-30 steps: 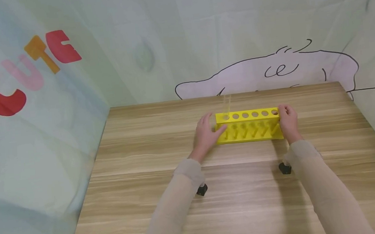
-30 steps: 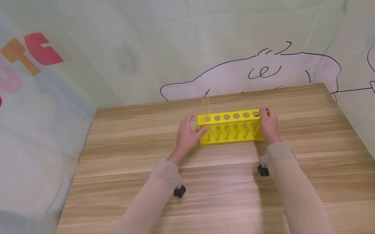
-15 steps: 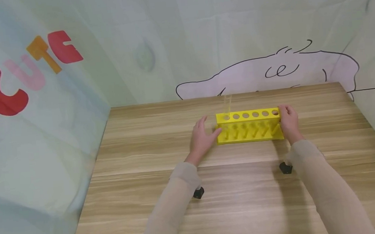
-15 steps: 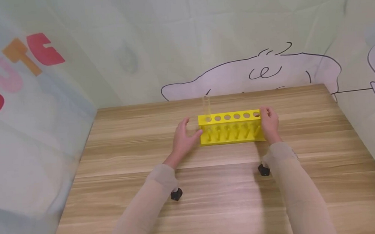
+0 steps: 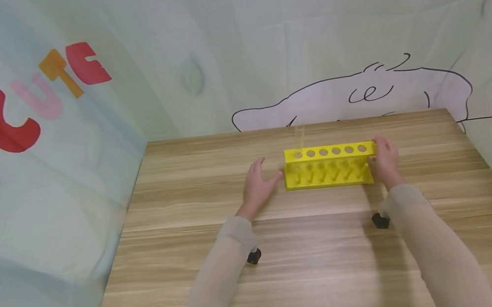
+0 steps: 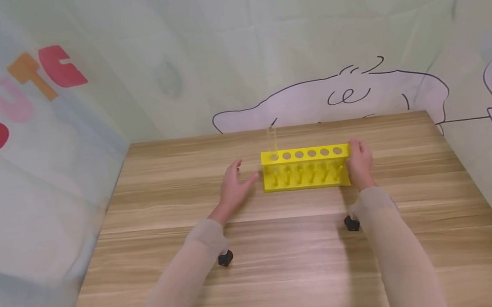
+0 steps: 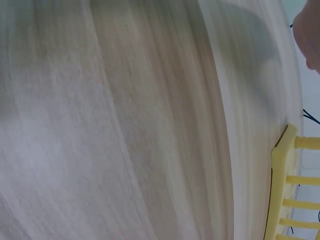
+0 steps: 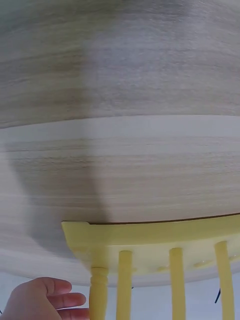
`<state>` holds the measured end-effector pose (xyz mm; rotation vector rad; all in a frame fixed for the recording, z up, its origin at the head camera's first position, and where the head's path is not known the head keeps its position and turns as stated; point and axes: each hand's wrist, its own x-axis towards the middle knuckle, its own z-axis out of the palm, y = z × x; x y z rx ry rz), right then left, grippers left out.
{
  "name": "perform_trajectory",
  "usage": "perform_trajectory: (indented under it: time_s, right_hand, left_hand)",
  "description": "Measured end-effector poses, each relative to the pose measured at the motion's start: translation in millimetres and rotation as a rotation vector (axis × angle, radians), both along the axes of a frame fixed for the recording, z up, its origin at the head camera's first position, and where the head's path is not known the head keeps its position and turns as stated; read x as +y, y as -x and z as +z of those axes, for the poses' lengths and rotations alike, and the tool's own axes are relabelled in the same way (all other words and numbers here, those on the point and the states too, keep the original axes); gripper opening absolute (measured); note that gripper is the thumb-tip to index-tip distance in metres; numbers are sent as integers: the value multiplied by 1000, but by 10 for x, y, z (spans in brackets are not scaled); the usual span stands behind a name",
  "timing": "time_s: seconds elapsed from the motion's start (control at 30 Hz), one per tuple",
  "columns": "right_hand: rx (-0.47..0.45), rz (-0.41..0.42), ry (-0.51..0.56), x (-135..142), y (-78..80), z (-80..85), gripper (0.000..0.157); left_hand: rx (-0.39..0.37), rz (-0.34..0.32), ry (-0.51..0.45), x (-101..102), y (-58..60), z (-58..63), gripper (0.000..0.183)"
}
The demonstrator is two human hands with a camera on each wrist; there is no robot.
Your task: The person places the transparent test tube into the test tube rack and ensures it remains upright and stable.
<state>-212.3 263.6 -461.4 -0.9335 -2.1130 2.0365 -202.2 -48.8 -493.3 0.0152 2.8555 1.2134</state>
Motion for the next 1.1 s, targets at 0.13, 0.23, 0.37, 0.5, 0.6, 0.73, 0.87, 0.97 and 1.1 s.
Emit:
perform_trajectory:
  time_s: [0.13, 0.23, 0.37, 0.5, 0.6, 0.73, 0.87, 0.97, 1.1]
  right_hand:
    - [-19, 53, -70, 37, -27, 15, 44]
    - [-34, 101, -135, 65, -48, 18, 57]
    - [-25, 135, -210, 102, -79, 6, 62]
    - [24, 149, -269, 148, -111, -15, 61]
    - [61, 174, -351, 190, -138, -38, 60]
    - [56, 259, -464, 268, -181, -62, 61]
    - [42, 333, -522, 351, -213, -92, 63]
    - [53, 352, -572, 396, -230, -117, 60]
    - [63, 383, -653, 441, -245, -138, 55]
  left_hand:
    - [21, -7, 12, -62, 5, -22, 69]
    - [41, -9, 20, -108, 9, -35, 67]
    - [65, -4, 27, -175, 16, -46, 65]
    - [79, 14, 35, -250, 19, -55, 62]
    - [81, 22, 29, -302, 19, -64, 59]
    - [81, 21, 19, -363, 17, -89, 56]
    - [76, 15, 50, -415, 22, -116, 54]
    - [74, 1, 86, -450, 24, -121, 53]
    - [82, -30, 156, -502, 27, -114, 52]
